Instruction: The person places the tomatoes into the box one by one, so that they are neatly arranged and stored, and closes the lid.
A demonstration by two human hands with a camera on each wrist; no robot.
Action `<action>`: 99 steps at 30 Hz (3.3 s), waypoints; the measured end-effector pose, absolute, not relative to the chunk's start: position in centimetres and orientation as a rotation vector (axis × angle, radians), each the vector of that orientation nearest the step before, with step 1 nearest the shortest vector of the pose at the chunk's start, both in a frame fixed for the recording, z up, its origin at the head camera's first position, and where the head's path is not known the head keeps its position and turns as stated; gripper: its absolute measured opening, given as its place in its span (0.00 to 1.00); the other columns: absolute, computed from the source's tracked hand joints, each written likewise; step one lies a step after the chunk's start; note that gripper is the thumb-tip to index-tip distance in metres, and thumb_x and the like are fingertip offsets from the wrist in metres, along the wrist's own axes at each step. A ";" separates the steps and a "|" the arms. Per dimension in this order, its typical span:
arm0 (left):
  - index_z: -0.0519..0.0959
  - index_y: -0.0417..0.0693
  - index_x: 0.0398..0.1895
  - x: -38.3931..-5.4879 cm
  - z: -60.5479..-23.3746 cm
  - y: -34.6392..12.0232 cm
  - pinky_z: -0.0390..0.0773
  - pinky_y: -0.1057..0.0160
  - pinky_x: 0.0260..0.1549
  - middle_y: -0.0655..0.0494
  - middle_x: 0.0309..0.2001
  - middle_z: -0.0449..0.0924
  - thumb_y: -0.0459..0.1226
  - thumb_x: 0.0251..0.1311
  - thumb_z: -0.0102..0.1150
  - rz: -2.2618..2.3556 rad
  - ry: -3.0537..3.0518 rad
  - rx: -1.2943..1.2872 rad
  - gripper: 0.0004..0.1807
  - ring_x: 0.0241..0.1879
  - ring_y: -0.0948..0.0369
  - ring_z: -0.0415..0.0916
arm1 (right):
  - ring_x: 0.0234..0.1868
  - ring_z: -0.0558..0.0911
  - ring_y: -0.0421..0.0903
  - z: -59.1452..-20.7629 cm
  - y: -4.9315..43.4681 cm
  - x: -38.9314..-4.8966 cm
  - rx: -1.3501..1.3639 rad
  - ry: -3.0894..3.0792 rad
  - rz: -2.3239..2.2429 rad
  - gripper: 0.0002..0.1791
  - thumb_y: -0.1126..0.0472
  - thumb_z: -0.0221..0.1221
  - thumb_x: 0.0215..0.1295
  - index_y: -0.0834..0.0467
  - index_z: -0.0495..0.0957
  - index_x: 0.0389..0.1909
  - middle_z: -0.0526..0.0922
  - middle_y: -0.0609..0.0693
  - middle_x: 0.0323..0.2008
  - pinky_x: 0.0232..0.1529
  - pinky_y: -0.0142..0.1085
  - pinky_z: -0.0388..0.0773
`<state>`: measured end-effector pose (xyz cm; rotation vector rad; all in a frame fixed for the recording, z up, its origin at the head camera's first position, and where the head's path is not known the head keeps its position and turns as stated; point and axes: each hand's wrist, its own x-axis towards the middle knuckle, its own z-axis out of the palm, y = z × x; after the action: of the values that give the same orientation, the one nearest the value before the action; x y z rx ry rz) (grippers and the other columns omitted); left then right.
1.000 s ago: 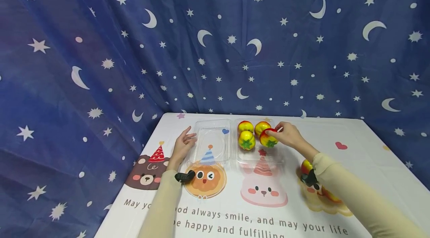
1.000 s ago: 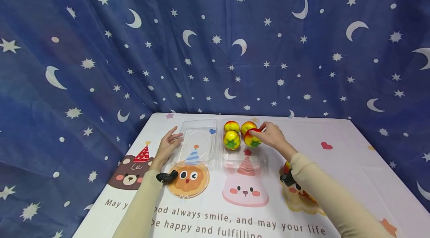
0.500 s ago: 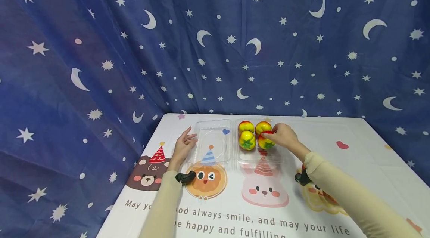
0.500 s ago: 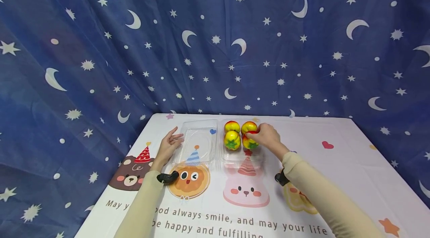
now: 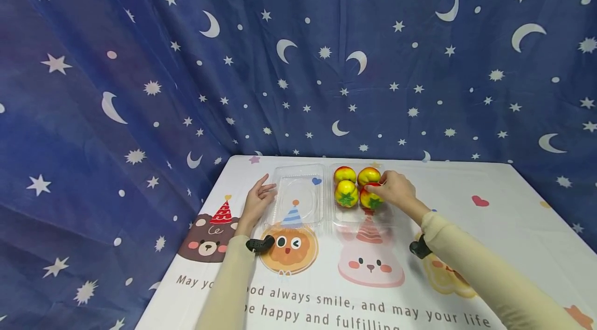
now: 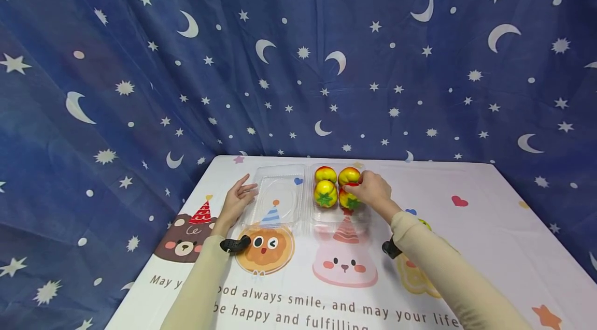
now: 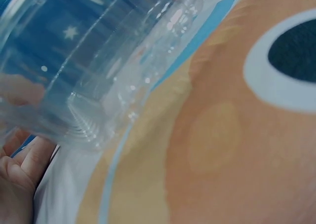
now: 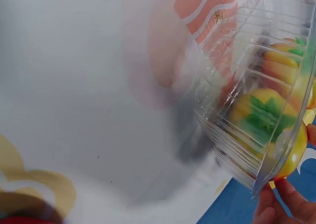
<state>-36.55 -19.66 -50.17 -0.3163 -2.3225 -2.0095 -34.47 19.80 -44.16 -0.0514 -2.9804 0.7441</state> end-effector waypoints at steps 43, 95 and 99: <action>0.58 0.45 0.76 -38.5 -53.2 -19.4 0.77 0.74 0.41 0.36 0.60 0.75 0.28 0.66 0.58 -1.978 -2.276 -0.273 0.36 0.54 0.43 0.76 | 0.48 0.79 0.71 -44.3 33.2 -23.4 0.048 -2.943 0.824 0.26 0.53 0.61 0.68 0.74 0.75 0.52 0.78 0.74 0.49 0.46 0.58 0.79; 0.57 0.37 0.75 -36.7 -51.1 -19.6 0.79 0.71 0.41 0.26 0.60 0.71 0.25 0.65 0.56 -2.022 -2.268 -0.344 0.35 0.53 0.38 0.76 | 0.41 0.82 0.54 -46.5 36.7 -15.8 0.002 -3.011 1.012 0.27 0.54 0.63 0.66 0.72 0.75 0.56 0.82 0.65 0.46 0.34 0.34 0.78; 0.57 0.38 0.76 -36.6 -50.8 -19.6 0.78 0.71 0.42 0.27 0.61 0.70 0.25 0.66 0.56 -2.028 -2.279 -0.340 0.36 0.55 0.37 0.74 | 0.41 0.82 0.53 -46.3 36.3 -15.9 0.018 -2.985 0.993 0.26 0.54 0.64 0.66 0.71 0.76 0.54 0.82 0.66 0.47 0.34 0.32 0.78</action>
<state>-36.63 -19.60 -50.79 -0.3398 -2.2794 -2.0277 -15.92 36.29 -46.31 0.0177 -2.9852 0.9928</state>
